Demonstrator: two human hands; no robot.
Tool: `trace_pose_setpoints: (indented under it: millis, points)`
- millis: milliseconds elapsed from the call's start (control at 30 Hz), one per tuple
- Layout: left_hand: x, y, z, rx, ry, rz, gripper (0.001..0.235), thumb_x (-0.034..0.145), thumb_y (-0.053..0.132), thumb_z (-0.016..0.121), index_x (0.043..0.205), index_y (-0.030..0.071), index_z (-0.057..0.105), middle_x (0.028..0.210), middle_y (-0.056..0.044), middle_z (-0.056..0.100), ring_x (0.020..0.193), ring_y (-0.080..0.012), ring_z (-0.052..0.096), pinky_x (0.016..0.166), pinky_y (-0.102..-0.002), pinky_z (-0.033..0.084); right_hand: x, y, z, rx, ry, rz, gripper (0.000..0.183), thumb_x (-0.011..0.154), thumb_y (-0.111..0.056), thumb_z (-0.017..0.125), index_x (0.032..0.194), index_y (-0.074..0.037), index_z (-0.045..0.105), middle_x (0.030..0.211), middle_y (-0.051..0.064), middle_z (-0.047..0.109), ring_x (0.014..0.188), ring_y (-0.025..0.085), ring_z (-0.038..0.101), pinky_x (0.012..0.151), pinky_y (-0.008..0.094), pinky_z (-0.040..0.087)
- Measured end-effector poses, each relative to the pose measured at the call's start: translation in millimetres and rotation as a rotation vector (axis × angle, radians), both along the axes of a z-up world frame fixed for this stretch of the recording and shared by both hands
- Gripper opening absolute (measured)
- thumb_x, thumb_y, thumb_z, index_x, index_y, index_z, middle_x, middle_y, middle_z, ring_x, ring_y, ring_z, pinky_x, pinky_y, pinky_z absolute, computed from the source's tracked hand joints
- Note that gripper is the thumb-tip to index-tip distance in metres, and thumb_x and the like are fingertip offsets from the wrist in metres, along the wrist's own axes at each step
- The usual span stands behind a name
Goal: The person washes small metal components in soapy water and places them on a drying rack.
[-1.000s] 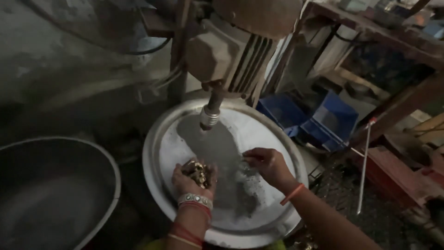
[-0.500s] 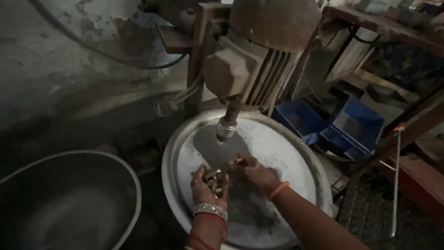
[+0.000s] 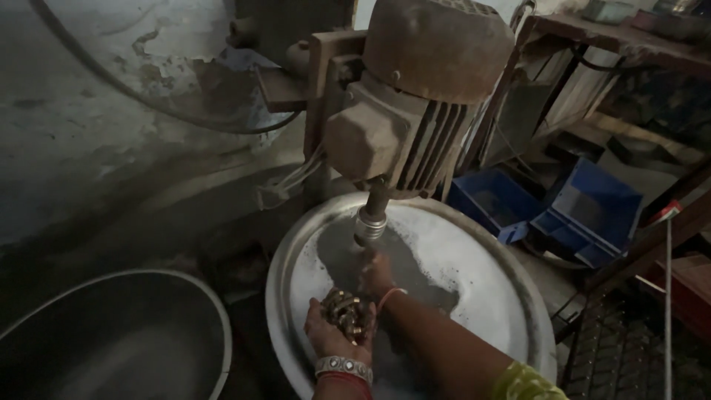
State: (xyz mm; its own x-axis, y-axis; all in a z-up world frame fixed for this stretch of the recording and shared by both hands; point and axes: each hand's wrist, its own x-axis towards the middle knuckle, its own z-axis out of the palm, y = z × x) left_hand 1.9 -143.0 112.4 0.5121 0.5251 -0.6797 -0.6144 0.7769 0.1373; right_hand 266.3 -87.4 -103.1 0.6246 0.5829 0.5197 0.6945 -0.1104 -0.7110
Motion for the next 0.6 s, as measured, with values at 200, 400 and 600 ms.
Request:
trace_pose_setpoints:
  millis: [200,400,600]
  points:
    - [1.4,1.1,-0.5,-0.038,0.087,0.035,0.055,0.101,0.055,0.039,0.133,0.017,0.063,0.128,-0.007,0.066,0.109,-0.0308,0.066,0.092,-0.057,0.059,15.4,0.0,8.7,0.215,0.561,0.311,0.037,0.090,-0.011,0.065,0.127,-0.002,0.063,0.109,0.006,0.075,0.094,0.018,0.071,0.081,0.037,0.058]
    - [-4.7,-1.4,4.0,0.053,0.049,-0.063,0.050,0.100,0.051,0.045,0.131,0.017,0.065,0.116,-0.008,0.068,0.100,-0.0305,0.066,0.084,-0.052,0.059,5.5,-6.4,25.4,0.176,0.064,0.326,0.047,0.095,-0.010,0.070,0.138,0.002,0.055,0.127,0.018,0.068,0.109,0.025,0.065,0.089,0.039,0.053]
    - [-3.8,-2.8,8.7,0.151,0.045,-0.068,0.051,0.099,0.052,0.053,0.128,0.012,0.065,0.110,-0.009,0.067,0.093,-0.0284,0.068,0.078,-0.048,0.061,43.7,-1.1,-11.0,-0.097,0.068,0.191,0.039,0.099,-0.018,0.059,0.136,-0.006,0.063,0.117,0.016,0.075,0.100,0.022,0.073,0.086,0.040,0.057]
